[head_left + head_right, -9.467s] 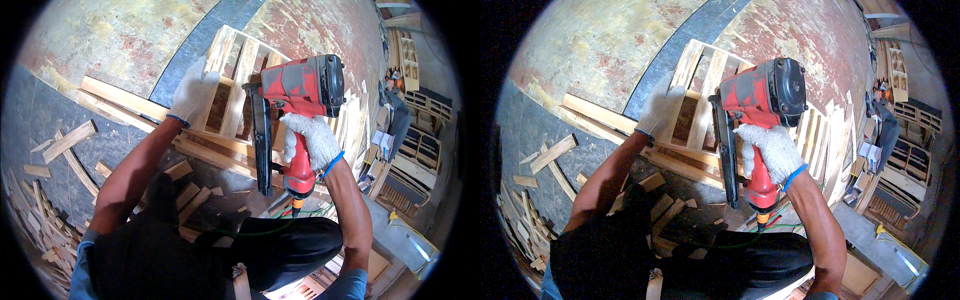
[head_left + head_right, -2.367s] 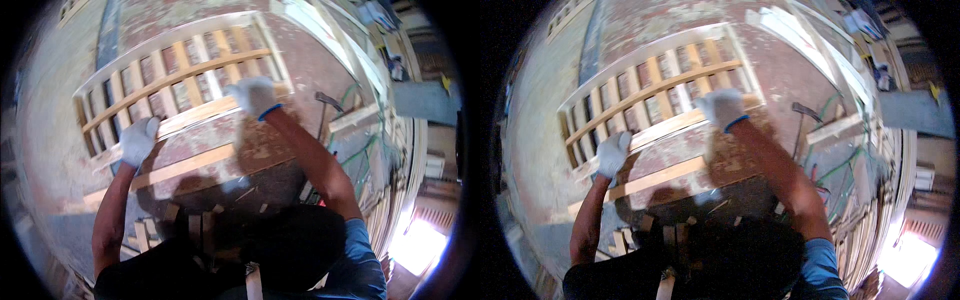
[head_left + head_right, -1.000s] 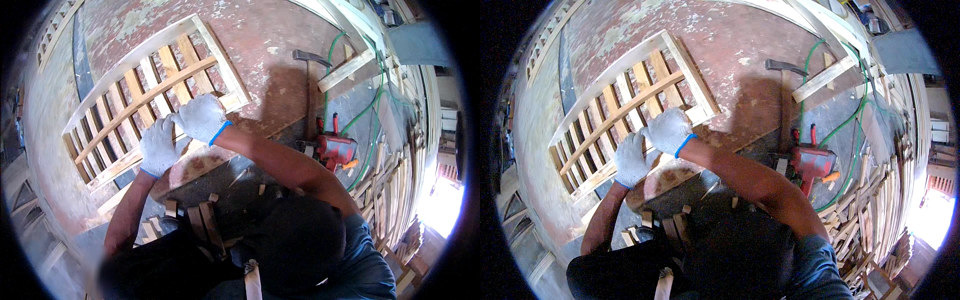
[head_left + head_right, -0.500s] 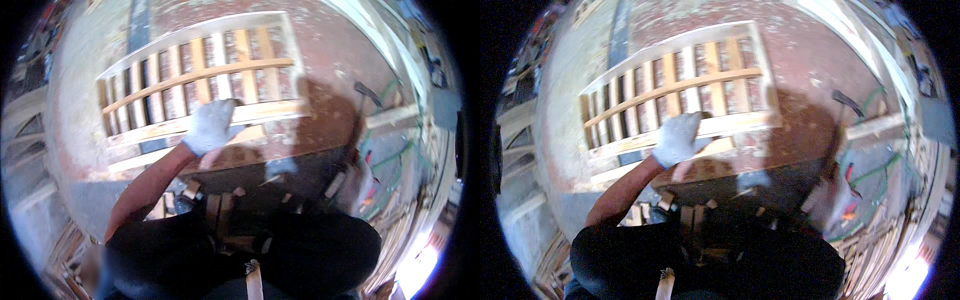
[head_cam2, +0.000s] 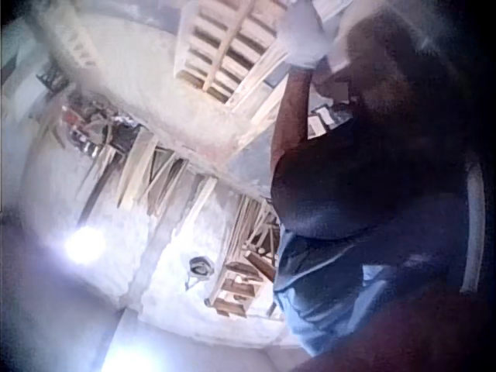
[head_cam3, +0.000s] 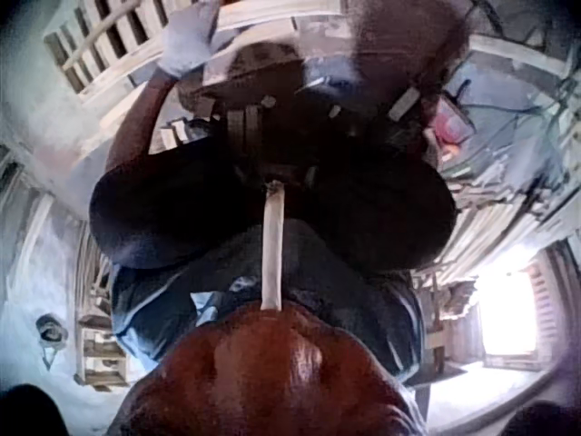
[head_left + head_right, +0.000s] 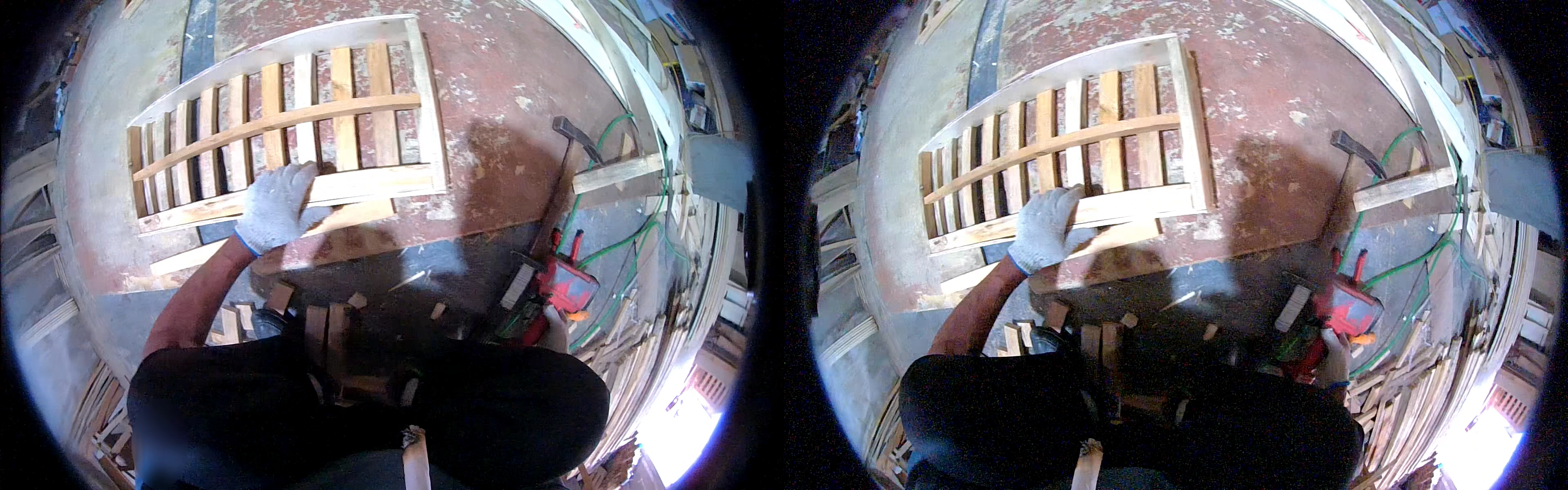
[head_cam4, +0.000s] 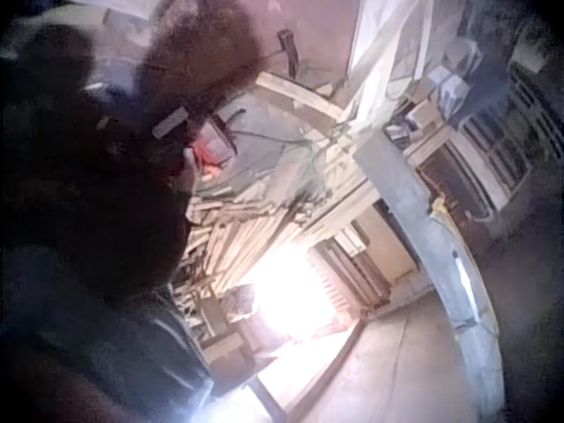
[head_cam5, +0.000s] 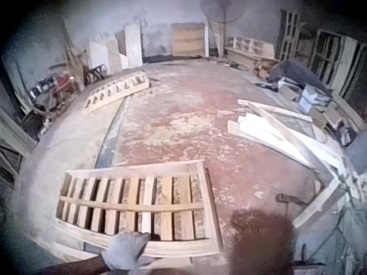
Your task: The person assembles a wooden frame structure on the floor using a pneumatic nail gun. They place wooden slats into a frame, secure them with nails, and occasionally use a hammer to adjust pieces. The person also cuts wood pieces on a table saw and uses pliers to remove excess nail heads.
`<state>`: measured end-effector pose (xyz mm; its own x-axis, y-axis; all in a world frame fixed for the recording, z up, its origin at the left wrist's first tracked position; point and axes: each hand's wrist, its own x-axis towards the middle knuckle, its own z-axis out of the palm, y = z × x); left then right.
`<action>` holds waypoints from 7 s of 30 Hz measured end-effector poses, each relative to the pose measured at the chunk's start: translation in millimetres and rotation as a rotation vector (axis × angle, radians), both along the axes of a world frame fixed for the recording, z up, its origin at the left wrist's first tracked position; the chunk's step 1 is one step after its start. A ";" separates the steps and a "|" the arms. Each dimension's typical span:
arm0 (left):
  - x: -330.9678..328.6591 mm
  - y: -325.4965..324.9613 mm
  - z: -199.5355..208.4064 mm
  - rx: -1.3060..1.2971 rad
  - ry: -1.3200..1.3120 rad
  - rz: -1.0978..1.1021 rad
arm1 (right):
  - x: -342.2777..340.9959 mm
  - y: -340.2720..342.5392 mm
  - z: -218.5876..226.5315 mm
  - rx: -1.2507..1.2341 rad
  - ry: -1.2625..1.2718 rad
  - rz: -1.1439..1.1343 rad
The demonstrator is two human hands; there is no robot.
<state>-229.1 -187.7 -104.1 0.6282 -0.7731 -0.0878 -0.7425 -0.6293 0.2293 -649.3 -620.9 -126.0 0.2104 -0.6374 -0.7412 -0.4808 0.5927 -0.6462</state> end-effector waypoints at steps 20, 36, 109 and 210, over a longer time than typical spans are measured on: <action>-6.4 -1.2 -13.9 0.075 -0.016 0.024 | 181.1 -13.9 55.3 0.736 -0.499 0.414; -4.4 -0.4 -18.6 0.070 0.008 0.019 | 199.0 -19.2 42.0 0.867 -0.442 0.480; -93.0 134.5 -18.4 -0.009 0.135 0.037 | 351.1 187.7 32.8 -1.475 -0.440 1.739; 68.5 -26.1 -37.2 -1.612 1.050 1.048 | 182.0 82.0 24.8 -0.735 -0.116 0.536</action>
